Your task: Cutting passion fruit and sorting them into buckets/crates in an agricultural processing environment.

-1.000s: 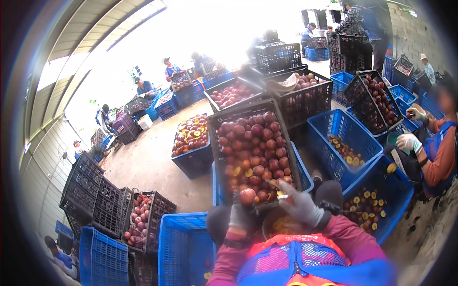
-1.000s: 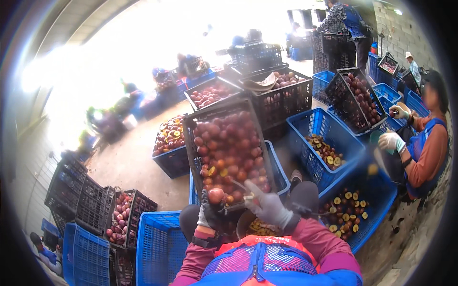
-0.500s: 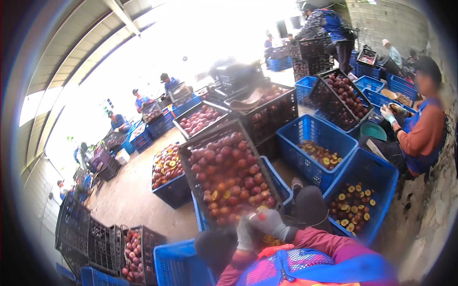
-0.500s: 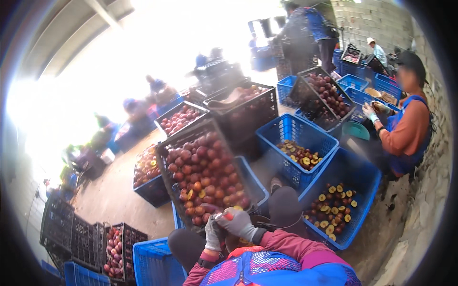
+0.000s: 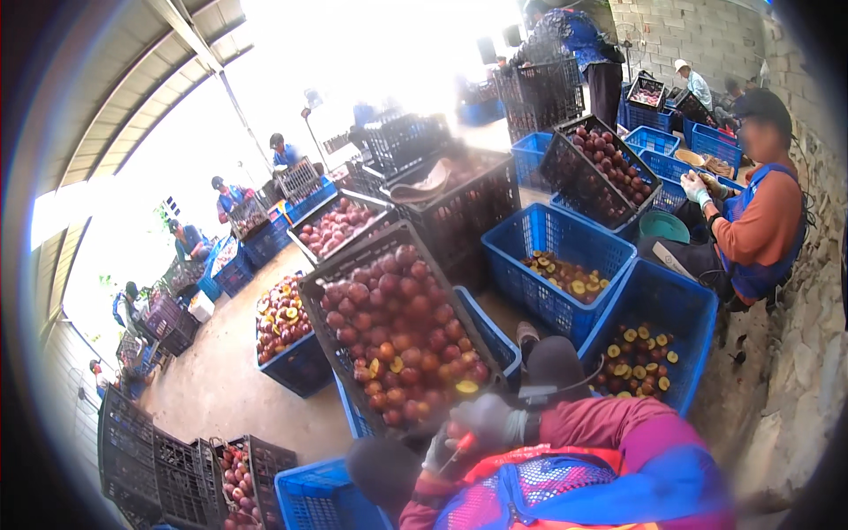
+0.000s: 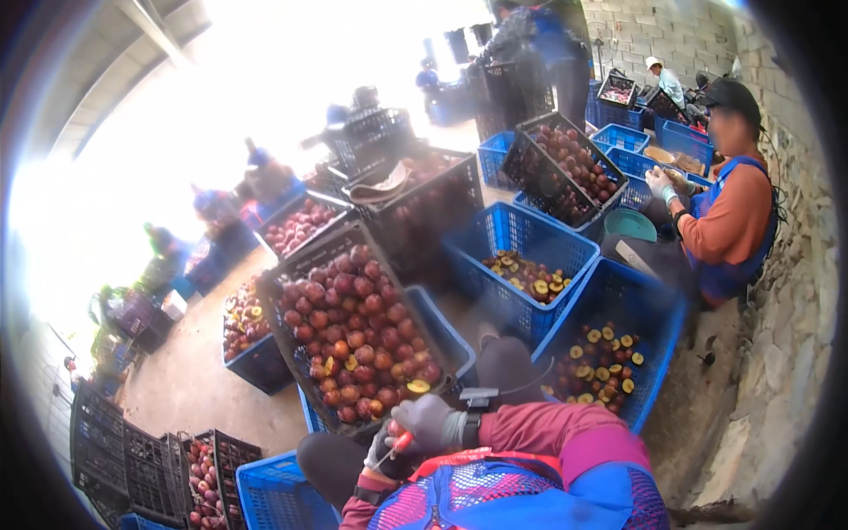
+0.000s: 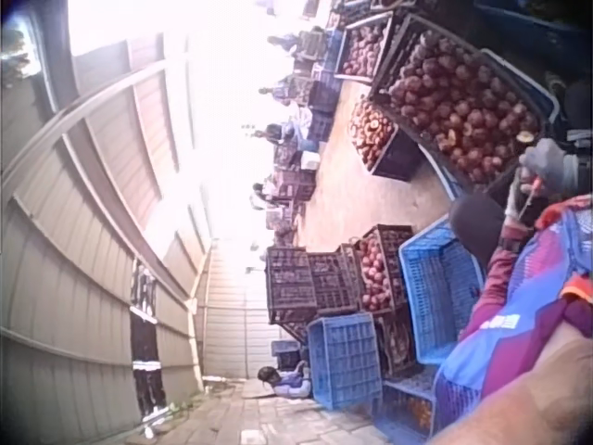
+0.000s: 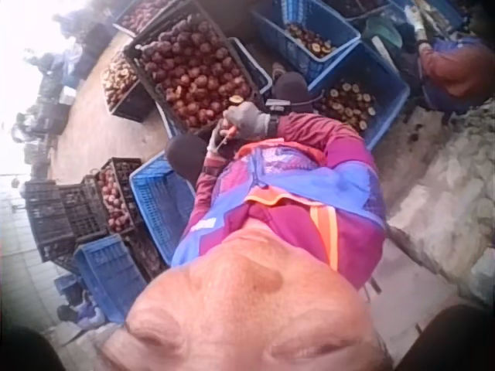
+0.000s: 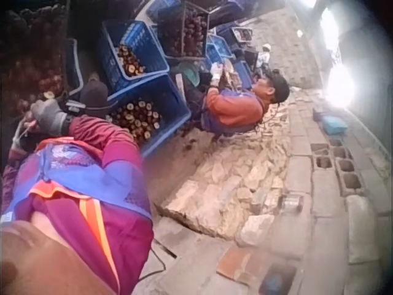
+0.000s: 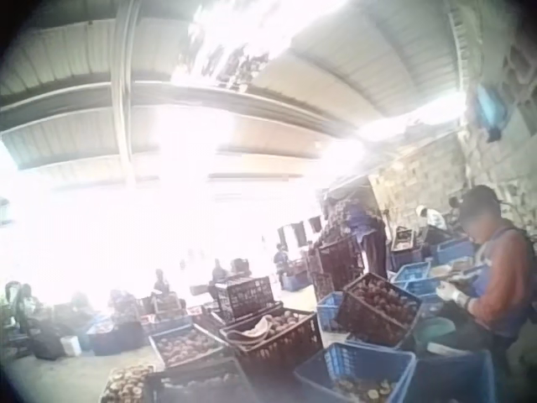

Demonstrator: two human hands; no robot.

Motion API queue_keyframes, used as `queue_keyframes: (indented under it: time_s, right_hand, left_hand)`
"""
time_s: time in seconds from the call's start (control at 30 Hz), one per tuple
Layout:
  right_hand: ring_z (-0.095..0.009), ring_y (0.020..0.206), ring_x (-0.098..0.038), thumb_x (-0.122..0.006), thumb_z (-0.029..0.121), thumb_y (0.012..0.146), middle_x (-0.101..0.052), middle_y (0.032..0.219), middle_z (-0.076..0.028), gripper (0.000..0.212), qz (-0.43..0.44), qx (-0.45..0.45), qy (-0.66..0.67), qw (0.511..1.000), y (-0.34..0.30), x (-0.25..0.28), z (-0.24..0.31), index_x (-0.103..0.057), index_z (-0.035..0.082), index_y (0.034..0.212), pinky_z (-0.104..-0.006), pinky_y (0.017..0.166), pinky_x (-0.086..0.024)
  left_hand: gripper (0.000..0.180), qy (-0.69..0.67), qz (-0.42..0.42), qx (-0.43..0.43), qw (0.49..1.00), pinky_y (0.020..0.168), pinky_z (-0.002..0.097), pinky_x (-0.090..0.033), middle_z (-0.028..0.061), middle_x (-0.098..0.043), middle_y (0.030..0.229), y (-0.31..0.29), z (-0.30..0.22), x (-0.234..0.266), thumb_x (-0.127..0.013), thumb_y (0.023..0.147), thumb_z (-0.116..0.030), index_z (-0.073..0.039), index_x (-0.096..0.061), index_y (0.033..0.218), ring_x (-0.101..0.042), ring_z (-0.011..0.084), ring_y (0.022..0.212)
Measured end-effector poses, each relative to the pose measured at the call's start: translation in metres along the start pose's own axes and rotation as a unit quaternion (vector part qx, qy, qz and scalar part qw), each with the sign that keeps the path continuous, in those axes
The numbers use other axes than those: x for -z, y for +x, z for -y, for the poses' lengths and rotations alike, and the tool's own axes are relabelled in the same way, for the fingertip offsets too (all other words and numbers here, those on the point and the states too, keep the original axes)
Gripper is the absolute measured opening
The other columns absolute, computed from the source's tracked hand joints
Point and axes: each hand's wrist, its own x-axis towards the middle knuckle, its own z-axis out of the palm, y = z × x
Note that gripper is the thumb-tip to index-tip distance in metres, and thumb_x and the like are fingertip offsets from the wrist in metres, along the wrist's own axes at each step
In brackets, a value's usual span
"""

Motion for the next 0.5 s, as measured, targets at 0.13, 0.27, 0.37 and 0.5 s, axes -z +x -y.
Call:
queue_keyframes:
  time_s: [0.13, 0.27, 0.37, 0.5]
  right_hand:
    - [-0.023, 0.059, -0.062, -0.069, 0.046, 0.099, -0.069, 0.083, -0.008, 0.037, 0.010, -0.229, 0.271, 0.935, 0.022, -0.004, -0.046, -0.068, 0.009, 0.099, -0.0373, 0.052, -0.049]
    - [-0.013, 0.049, -0.055, -0.059, 0.045, 0.111, -0.071, 0.084, -0.005, 0.042, -0.088, -0.463, 0.593, 0.653, 0.013, -0.039, -0.058, -0.071, 0.005, 0.106, -0.0278, 0.044, -0.043]
    - [-0.011, 0.046, -0.053, -0.058, 0.046, 0.113, -0.070, 0.082, -0.003, 0.044, -0.079, -0.476, 0.572, 0.664, 0.008, -0.067, -0.071, -0.073, 0.004, 0.108, -0.0258, 0.042, -0.041]
    - [-0.012, 0.049, -0.058, -0.065, 0.052, 0.108, -0.068, 0.076, 0.000, 0.046, -0.023, -0.436, 0.430, 0.790, 0.049, -0.079, -0.076, -0.074, 0.007, 0.108, -0.0287, 0.045, -0.043]
  left_hand:
    - [0.033, 0.070, -0.112, -0.109, 0.985, 0.087, 0.0383, -0.058, 0.0083, -0.071, 0.106, 0.028, -0.006, 0.005, -0.079, 0.089, -0.012, -0.007, -0.068, 0.120, -0.070, 0.0244, 0.097]
    - [0.028, -0.184, -0.138, 0.098, 0.968, 0.084, 0.0390, -0.058, 0.0081, -0.071, 0.101, 0.011, 0.072, 0.023, -0.076, 0.093, -0.014, -0.006, -0.068, 0.119, -0.070, 0.0248, 0.093]
    - [0.027, -0.130, -0.166, 0.132, 0.969, 0.083, 0.0391, -0.059, 0.0081, -0.071, 0.097, -0.005, 0.062, 0.037, -0.075, 0.095, -0.023, -0.008, -0.068, 0.116, -0.070, 0.0245, 0.091]
    - [0.033, 0.153, -0.207, 0.065, 0.964, 0.085, 0.0403, -0.059, 0.0107, -0.071, 0.101, -0.017, 0.020, 0.072, -0.074, 0.098, -0.034, -0.007, -0.069, 0.118, -0.071, 0.0263, 0.093]
